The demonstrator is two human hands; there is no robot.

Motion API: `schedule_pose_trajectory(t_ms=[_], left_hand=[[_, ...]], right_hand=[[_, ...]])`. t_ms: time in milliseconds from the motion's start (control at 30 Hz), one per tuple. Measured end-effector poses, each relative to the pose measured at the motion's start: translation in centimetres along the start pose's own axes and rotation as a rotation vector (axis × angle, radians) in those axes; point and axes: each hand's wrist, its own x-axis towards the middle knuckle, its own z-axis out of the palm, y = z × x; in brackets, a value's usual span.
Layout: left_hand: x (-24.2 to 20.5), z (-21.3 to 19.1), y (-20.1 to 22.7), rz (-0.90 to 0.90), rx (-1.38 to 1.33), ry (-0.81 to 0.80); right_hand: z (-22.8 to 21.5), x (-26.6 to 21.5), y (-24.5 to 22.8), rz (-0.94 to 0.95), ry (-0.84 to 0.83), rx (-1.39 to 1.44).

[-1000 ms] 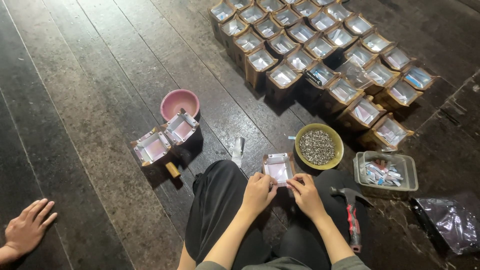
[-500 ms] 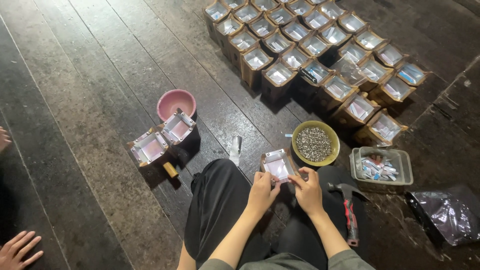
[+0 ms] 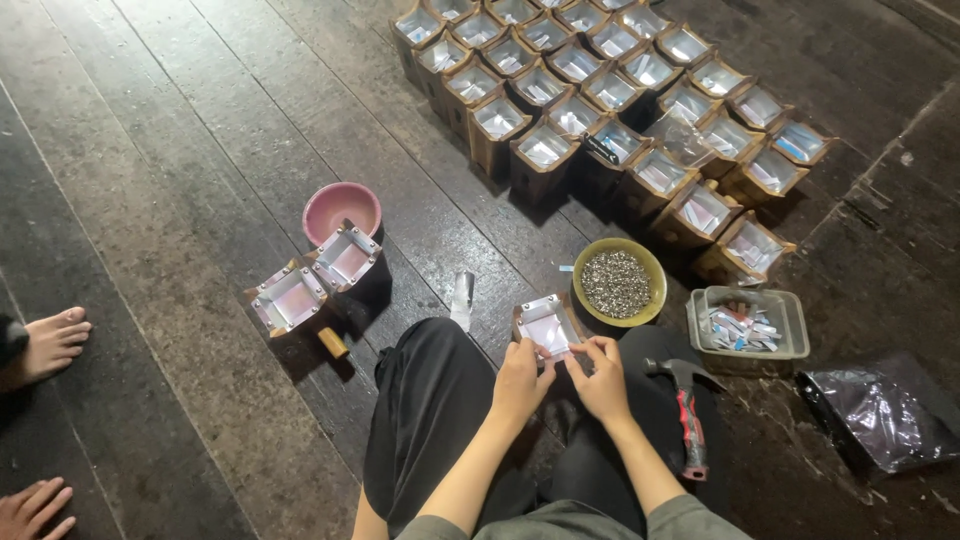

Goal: Assembling small metal frames by inserting metal pins and using a hammer to secure them.

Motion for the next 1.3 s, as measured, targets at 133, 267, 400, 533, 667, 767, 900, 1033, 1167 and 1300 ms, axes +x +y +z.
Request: schedule_pose_trajectory(t_ms=[133,267,400,533,667,767,900,1033,1167,1300], left_hand=[[0.0,0.3,-0.1,0.031,0.023,0.014],[0.0,0.6,-0.2,0.030,0.001,0.016],[0.1,0.9,0.0,0.018,0.004,0.038],[-0.1,1.2,0.6,0.024,0.067,0.074],[0.1,1.2,1.3,-0.024,0.109,0.101],[0.3,1.1,1.7,-0.053,0.115,0.118],[0.5,1.6,1.8,-0.069,0.165,0.172],[0.8,2.5,1.3,-0.064,0.238,0.202],[1.2,3.0,0.7,0.009,0.398,0.247],[0.9,2.3,1.0,0.086,0.434,0.213]], right_hand=[[2.2,-0.6,-1.5,0.069,0.094,0.056],[3.4,-1.4,-3.9,0.360,0.191,0.304],[3.7,-0.2,-1.8,0.451,0.141,0.385],[2.7,1.1,-0.8,0.477,0.113,0.424],[2.5,2.6,-2.2,0.376,0.048,0.535],[2.7,3.6,-2.3,0.329,-0.002,0.544],[3.4,4.1,-1.2,0.314,-0.014,0.585],[4.7,3.2,-0.3,0.369,0.032,0.607],[5.3,2.9,0.6,0.338,0.065,0.579],[5.1,2.9,0.5,0.337,0.056,0.609]])
